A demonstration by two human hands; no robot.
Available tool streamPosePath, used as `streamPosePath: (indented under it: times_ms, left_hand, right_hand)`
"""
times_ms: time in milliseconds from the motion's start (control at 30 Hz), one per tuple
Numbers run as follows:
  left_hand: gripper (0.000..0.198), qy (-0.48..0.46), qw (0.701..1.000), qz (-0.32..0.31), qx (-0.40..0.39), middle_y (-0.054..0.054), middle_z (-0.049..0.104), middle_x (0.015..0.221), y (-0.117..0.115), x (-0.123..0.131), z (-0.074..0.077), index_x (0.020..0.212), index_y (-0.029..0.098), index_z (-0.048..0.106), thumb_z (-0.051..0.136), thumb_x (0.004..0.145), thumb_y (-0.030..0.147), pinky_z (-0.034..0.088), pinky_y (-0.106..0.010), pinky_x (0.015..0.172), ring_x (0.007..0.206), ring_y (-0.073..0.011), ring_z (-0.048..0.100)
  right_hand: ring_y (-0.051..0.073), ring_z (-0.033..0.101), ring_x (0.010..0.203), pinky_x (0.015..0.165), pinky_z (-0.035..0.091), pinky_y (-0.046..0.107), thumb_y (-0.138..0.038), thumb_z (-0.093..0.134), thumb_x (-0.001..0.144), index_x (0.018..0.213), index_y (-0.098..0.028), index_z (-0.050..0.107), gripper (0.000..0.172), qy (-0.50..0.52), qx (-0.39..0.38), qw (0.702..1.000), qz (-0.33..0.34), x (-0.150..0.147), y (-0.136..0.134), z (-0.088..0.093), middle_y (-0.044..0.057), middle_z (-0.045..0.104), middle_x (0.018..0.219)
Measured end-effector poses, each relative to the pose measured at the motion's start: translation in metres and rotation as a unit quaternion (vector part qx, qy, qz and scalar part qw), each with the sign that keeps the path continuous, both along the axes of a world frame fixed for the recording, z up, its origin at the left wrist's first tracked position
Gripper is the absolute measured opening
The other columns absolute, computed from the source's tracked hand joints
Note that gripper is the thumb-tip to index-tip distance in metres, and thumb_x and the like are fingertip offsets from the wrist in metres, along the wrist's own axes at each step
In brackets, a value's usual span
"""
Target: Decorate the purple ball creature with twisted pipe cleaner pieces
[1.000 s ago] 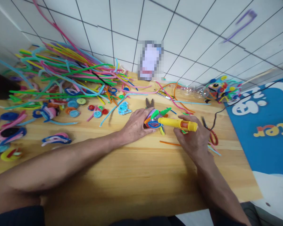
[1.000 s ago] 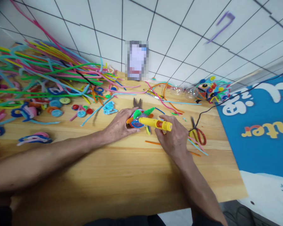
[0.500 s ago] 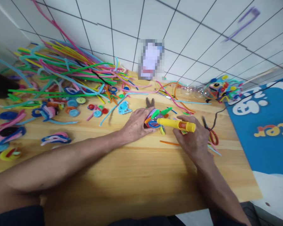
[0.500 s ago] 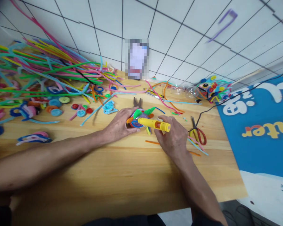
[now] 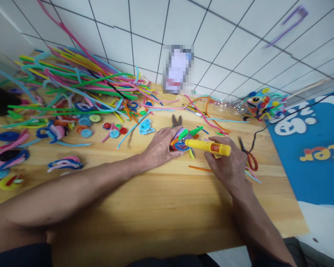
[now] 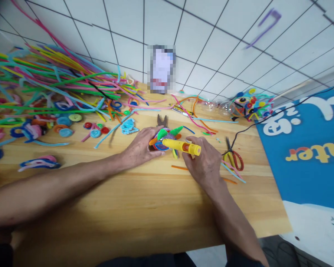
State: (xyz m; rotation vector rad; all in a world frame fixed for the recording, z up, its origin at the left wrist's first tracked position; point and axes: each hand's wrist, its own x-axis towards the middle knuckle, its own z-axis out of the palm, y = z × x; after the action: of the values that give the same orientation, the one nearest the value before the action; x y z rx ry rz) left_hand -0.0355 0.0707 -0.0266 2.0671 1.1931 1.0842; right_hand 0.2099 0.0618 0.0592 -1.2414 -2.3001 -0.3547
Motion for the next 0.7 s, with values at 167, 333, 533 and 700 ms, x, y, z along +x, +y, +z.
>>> streamPosePath:
  times_ms: [167,333,533,700]
  left_hand:
    - [0.084,0.000,1.000,-0.003,-0.004,-0.013,0.064,0.147,-0.0001,0.0001,0.0013,0.155,0.026,0.044,0.086,0.083,0.036,0.046,-0.055,0.117,0.137,-0.0350,0.060]
    - [0.083,0.004,1.000,-0.004,0.000,-0.013,0.063,0.149,0.0004,-0.0004,0.0016,0.155,0.026,0.044,0.086,0.084,0.037,0.046,-0.055,0.118,0.137,-0.0349,0.060]
    - [0.085,0.007,1.000,-0.007,0.009,-0.013,0.064,0.147,0.0003,-0.0004,-0.0001,0.156,0.026,0.044,0.087,0.084,0.037,0.046,-0.055,0.118,0.137,-0.0345,0.060]
    - [0.086,0.015,1.000,-0.002,0.019,-0.014,0.065,0.146,0.0001,-0.0003,-0.0020,0.156,0.023,0.043,0.087,0.084,0.040,0.047,-0.055,0.117,0.136,-0.0346,0.061]
  right_hand:
    - [0.021,0.073,0.075,0.067,0.054,0.031,-0.021,0.062,0.088,0.111,-0.024,0.068,0.023,-0.004,0.000,1.000,-0.002,0.0005,-0.0003,0.0003,0.003,0.077,0.091]
    - [0.020,0.072,0.073,0.066,0.053,0.031,-0.024,0.062,0.091,0.112,-0.023,0.068,0.022,-0.005,-0.013,1.000,0.002,-0.0001,-0.0020,0.0009,0.004,0.077,0.093]
    - [0.021,0.073,0.077,0.067,0.052,0.032,-0.022,0.062,0.093,0.115,-0.022,0.066,0.023,-0.029,0.003,1.000,0.012,-0.0021,-0.0027,0.0019,0.004,0.077,0.094]
    - [0.021,0.072,0.074,0.067,0.051,0.031,-0.019,0.062,0.093,0.116,-0.021,0.065,0.023,-0.042,0.027,0.999,0.021,-0.0023,-0.0029,0.0030,0.003,0.076,0.090]
